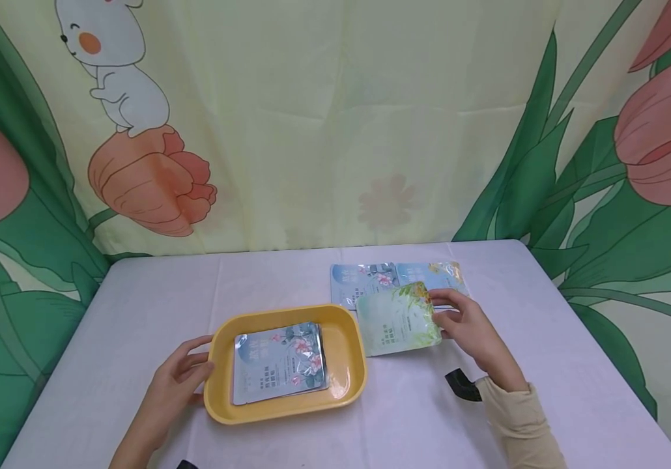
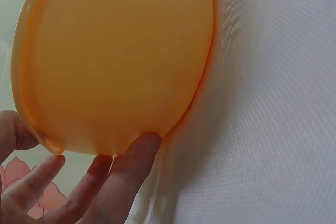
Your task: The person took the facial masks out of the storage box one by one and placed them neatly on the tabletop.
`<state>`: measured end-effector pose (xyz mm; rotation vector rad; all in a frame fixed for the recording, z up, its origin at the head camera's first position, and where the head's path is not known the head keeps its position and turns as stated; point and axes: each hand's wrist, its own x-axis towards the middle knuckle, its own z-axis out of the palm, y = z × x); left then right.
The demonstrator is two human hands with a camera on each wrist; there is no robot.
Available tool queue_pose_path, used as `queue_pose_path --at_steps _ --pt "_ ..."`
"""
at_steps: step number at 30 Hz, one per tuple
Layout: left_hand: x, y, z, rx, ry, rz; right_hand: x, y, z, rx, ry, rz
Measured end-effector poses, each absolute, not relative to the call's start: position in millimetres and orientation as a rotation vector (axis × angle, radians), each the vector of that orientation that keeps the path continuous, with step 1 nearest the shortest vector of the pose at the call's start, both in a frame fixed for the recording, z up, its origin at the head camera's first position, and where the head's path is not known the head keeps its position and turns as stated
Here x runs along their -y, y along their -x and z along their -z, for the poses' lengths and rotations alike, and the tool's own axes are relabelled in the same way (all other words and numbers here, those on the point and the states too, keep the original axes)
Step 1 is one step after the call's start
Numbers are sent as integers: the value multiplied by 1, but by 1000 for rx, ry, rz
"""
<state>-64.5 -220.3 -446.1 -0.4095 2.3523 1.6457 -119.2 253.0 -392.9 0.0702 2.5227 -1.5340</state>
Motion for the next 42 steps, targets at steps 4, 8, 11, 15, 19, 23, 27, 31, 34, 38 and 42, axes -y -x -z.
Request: queue_pose_path --at_steps 4,8,11,15,19,23,27,31,34,38,42 --pt "221 65 447 -2357 408 -1640 -252 120 399 -2517 -84 1522" --pt "221 65 448 -2355 408 -1640 -251 121 404 -2506 -104 1501" --pt "221 65 448 -2353 412 -1638 -250 121 407 -2493 -113 1490" --pt "220 65 447 -2355 420 -1633 -248 122 411 -2476 -106 1504" --pt "219 65 446 -2355 424 -1636 -247 123 416 -2477 -117 1483" --pt "219 65 446 -2355 425 -1633 -247 125 421 -2484 -118 1442" --pt "219 65 446 -2358 426 -1629 -246 125 427 -2507 -98 1414" --pt "219 65 446 -2357 429 -1625 -246 126 435 -2541 -97 1378" --pt "219 65 446 -2357 433 -1620 -246 127 438 -2559 -94 1343" --pt "219 65 445 -2356 433 -1622 -245 128 438 -2582 -97 1295" --pt "219 65 446 -2357 433 -1623 -245 128 437 -2620 -95 1245"
